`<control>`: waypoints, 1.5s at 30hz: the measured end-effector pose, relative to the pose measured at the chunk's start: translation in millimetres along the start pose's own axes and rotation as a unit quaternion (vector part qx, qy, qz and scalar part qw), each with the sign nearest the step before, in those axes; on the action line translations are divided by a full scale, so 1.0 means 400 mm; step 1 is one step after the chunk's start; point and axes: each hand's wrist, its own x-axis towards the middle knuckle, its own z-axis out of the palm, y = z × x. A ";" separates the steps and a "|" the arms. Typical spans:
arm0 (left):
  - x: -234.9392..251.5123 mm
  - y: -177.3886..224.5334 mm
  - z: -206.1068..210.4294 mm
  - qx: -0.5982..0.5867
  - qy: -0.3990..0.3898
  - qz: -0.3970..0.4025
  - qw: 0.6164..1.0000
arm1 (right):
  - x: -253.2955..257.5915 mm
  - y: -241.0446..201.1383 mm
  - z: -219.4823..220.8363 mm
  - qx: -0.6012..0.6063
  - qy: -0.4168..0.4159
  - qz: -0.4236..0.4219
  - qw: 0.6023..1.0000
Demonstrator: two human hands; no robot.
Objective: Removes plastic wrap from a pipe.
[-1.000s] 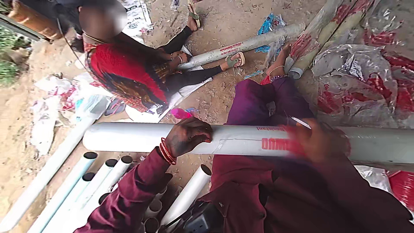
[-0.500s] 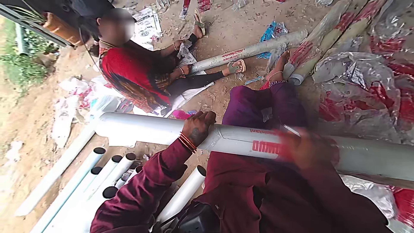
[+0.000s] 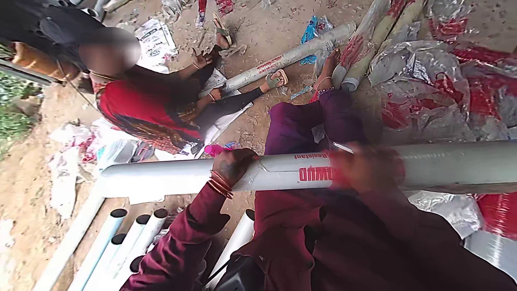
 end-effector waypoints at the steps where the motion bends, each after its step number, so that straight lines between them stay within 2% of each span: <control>1: 0.018 0.007 -0.012 0.025 -0.016 0.003 1.000 | 0.002 -0.009 -0.006 0.003 -0.004 -0.003 1.000; 4: 0.087 0.010 -0.049 0.064 -0.077 0.000 0.995 | 0.003 -0.032 -0.008 0.001 0.009 -0.031 0.999; 6: 0.131 0.016 -0.057 0.054 -0.084 -0.016 0.995 | 0.000 -0.054 -0.007 0.000 0.034 -0.041 0.999; 11: 0.244 0.034 -0.027 0.003 -0.133 -0.168 0.977 | -0.014 -0.068 -0.005 -0.021 0.037 -0.005 0.999; 14: 0.310 0.040 -0.009 0.011 -0.182 -0.219 0.959 | -0.008 -0.061 -0.010 -0.032 0.036 -0.007 0.999; 16: 0.334 0.027 0.003 -0.037 -0.201 -0.216 0.955 | -0.012 -0.028 0.014 -0.054 0.057 -0.028 0.997; 18: 0.332 0.016 0.001 -0.154 -0.207 -0.212 0.942 | -0.007 -0.006 0.021 -0.062 0.054 -0.029 0.996; 22: 0.258 0.043 -0.027 -0.329 -0.127 -0.226 0.908 | 0.011 0.011 0.015 -0.052 0.042 -0.010 0.998; 24: 0.211 0.031 -0.027 -0.412 -0.073 -0.209 0.884 | 0.021 0.009 0.010 -0.040 0.003 0.002 0.999; 25: 0.197 0.014 -0.021 -0.422 -0.041 -0.196 0.884 | 0.029 0.007 0.009 -0.033 -0.019 0.008 0.999; 26: 0.176 0.000 -0.019 -0.393 0.001 -0.177 0.902 | 0.038 0.004 0.009 -0.029 -0.039 0.012 0.999; 28: 0.110 -0.021 -0.016 -0.212 0.145 -0.108 0.960 | 0.059 0.000 0.010 -0.030 -0.072 0.015 0.997; 30: 0.025 -0.039 -0.013 -0.073 0.276 -0.041 0.958 | 0.069 -0.008 0.010 -0.036 -0.092 0.023 0.995; 31: -0.022 -0.042 -0.004 -0.047 0.297 -0.020 0.954 | 0.073 -0.014 0.003 -0.040 -0.100 0.026 0.994; 33: -0.103 -0.021 0.022 0.011 0.256 -0.020 0.966 | 0.078 -0.017 -0.010 -0.038 -0.109 0.011 0.993; 36: -0.178 0.039 0.085 0.073 0.185 -0.060 0.978 | 0.058 -0.022 -0.009 -0.031 -0.084 -0.045 0.995; 38: -0.214 0.053 0.137 0.075 0.224 -0.077 0.969 | 0.043 -0.030 -0.005 -0.031 -0.073 -0.066 0.995; 41: -0.256 0.061 0.159 0.063 0.315 -0.050 0.946 | 0.025 -0.031 -0.002 -0.022 -0.044 -0.063 0.997; 45: -0.277 0.075 0.148 0.105 0.344 0.015 0.933 | 0.008 -0.018 -0.009 -0.007 -0.020 -0.050 0.999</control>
